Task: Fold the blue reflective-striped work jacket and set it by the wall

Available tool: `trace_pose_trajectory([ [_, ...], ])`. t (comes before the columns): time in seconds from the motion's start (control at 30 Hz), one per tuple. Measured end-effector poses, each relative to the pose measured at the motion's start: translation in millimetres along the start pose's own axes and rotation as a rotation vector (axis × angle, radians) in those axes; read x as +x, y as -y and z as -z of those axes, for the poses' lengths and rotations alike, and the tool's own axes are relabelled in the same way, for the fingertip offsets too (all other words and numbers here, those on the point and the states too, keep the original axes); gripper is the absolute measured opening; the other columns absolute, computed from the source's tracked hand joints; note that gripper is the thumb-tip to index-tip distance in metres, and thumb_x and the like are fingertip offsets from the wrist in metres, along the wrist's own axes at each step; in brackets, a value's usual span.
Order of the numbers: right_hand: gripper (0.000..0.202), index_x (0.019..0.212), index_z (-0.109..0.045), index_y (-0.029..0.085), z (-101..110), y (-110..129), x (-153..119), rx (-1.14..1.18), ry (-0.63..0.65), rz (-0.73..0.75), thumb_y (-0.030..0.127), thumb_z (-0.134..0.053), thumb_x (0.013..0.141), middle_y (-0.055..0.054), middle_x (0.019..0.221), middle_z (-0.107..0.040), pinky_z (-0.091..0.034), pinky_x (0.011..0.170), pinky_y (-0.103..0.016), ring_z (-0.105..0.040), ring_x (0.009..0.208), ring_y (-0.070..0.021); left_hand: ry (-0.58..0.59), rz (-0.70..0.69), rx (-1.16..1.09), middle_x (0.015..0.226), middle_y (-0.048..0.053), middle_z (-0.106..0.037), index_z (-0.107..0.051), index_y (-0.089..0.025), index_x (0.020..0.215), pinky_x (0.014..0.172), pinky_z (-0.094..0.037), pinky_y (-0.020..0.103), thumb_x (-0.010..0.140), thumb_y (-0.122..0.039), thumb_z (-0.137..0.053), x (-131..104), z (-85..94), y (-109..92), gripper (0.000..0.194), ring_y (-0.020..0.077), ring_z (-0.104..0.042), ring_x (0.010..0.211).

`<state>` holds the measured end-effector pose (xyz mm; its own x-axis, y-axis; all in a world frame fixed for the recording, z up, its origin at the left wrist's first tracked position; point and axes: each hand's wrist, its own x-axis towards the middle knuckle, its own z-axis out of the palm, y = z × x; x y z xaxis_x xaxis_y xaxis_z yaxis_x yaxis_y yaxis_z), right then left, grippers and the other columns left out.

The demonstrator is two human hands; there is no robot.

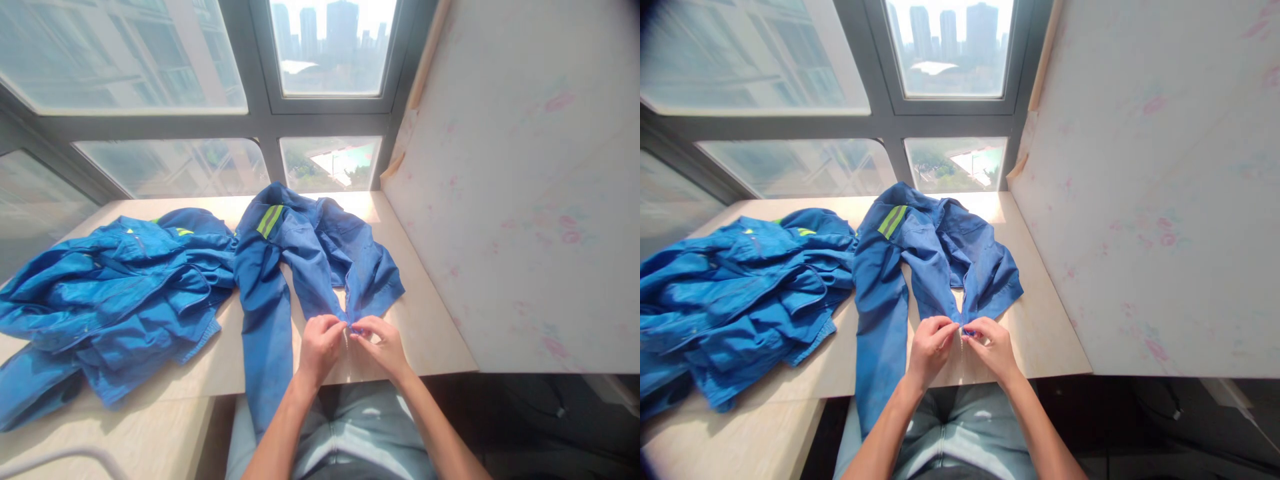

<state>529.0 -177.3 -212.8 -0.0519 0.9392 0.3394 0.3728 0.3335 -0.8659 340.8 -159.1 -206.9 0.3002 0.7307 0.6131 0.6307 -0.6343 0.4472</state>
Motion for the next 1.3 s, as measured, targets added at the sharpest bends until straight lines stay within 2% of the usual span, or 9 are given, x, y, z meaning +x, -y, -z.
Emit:
trace_pose_trajectory([
  [0.13, 0.008, 0.094, -0.073, 0.023, -0.1, -0.2, 0.7, -0.069, 0.027, 0.02, 0.029, -0.071, 0.09, -0.003, 0.085, -0.073, -0.056, 0.068, -0.028, -0.065, 0.071, -0.0161, 0.036, -0.015, 0.012, 0.089, 0.006, -0.07, -0.074, -0.021, 0.098, 0.072, -0.044, 0.03, 0.091, -0.009, -0.057, 0.9, 1.9, -0.9, 0.022, 0.0171, -0.061, 0.079],
  [0.3, 0.006, 0.096, -0.071, 0.023, -1.3, 0.1, 2.2, -0.163, 0.087, 0.098, 0.023, -0.067, 0.093, -0.004, 0.089, -0.073, -0.056, 0.073, -0.029, -0.069, 0.081, -0.0185, 0.086, -0.029, 0.057, 0.089, 0.006, -0.068, -0.074, -0.022, 0.096, 0.07, -0.042, 0.03, 0.092, -0.009, -0.054, 3.5, 5.6, -1.6, 0.024, 0.0174, -0.059, 0.079],
  [0.6, 0.011, 0.089, -0.072, 0.023, 0.6, 7.2, 9.9, -0.317, 0.153, 0.118, 0.012, -0.069, 0.087, -0.003, 0.087, -0.072, -0.056, 0.072, -0.029, -0.07, 0.08, -0.0189, 0.138, -0.055, 0.043, 0.088, 0.005, -0.069, -0.072, -0.02, 0.093, 0.073, -0.045, 0.03, 0.099, -0.015, -0.052, 1.3, 6.8, -5.3, 0.022, 0.0165, -0.059, 0.08],
  [0.83, 0.009, 0.091, -0.073, 0.024, -0.6, 6.4, 9.4, -0.251, 0.186, 0.093, 0.019, -0.066, 0.091, -0.004, 0.088, -0.073, -0.057, 0.074, -0.03, -0.07, 0.083, -0.0194, 0.164, -0.064, 0.019, 0.086, 0.005, -0.069, -0.072, -0.02, 0.092, 0.073, -0.047, 0.03, 0.099, -0.015, -0.052, -4.0, 8.9, -2.9, 0.021, 0.0166, -0.059, 0.079],
  [1.03, 0.014, 0.096, -0.073, 0.024, 2.8, 9.0, 8.3, -0.144, 0.179, 0.097, 0.02, -0.059, 0.096, -0.005, 0.092, -0.073, -0.057, 0.078, -0.031, -0.069, 0.086, -0.0189, 0.083, -0.022, -0.028, 0.09, 0.005, -0.071, -0.071, -0.021, 0.096, 0.076, -0.049, 0.032, 0.095, -0.011, -0.057, -4.8, 14.1, -4.3, 0.018, 0.0175, -0.061, 0.083],
  [1.1, 0.016, 0.094, -0.073, 0.024, 3.2, 10.6, 8.8, -0.138, 0.149, 0.1, 0.021, -0.058, 0.096, -0.004, 0.09, -0.074, -0.056, 0.076, -0.031, -0.07, 0.084, -0.0188, 0.039, 0.038, -0.065, 0.095, 0.005, -0.072, -0.072, -0.022, 0.1, 0.081, -0.05, 0.034, 0.093, -0.009, -0.057, -9.3, 16.9, -9.0, 0.021, 0.0189, -0.062, 0.089],
  [1.17, 0.014, 0.092, -0.073, 0.024, 2.6, 12.4, 9.4, -0.138, 0.112, 0.091, 0.022, -0.06, 0.095, -0.004, 0.087, -0.074, -0.056, 0.074, -0.03, -0.07, 0.081, -0.0189, -0.027, 0.158, -0.16, 0.098, 0.007, -0.071, -0.072, -0.022, 0.099, 0.084, -0.051, 0.036, 0.091, -0.01, -0.057, -18.0, 17.3, -17.2, 0.021, 0.0202, -0.063, 0.093],
  [1.23, 0.012, 0.091, -0.073, 0.023, 1.2, 14.0, 9.7, -0.128, 0.081, 0.065, 0.024, -0.061, 0.094, -0.004, 0.085, -0.074, -0.056, 0.071, -0.03, -0.069, 0.078, -0.0185, -0.043, 0.354, -0.348, 0.094, 0.007, -0.069, -0.071, -0.021, 0.094, 0.08, -0.053, 0.035, 0.091, -0.016, -0.057, -29.0, 13.3, -28.4, 0.015, 0.02, -0.064, 0.089],
  [1.3, 0.012, 0.089, -0.073, 0.023, -0.9, 15.0, 9.4, -0.11, 0.051, 0.028, 0.026, -0.062, 0.094, -0.004, 0.084, -0.074, -0.056, 0.069, -0.029, -0.068, 0.075, -0.018, 0.04, 0.629, -0.635, 0.086, 0.006, -0.069, -0.07, -0.019, 0.093, 0.068, -0.053, 0.031, 0.091, -0.028, -0.06, -38.2, 4.7, -41.0, 0.014, 0.0183, -0.065, 0.077],
])
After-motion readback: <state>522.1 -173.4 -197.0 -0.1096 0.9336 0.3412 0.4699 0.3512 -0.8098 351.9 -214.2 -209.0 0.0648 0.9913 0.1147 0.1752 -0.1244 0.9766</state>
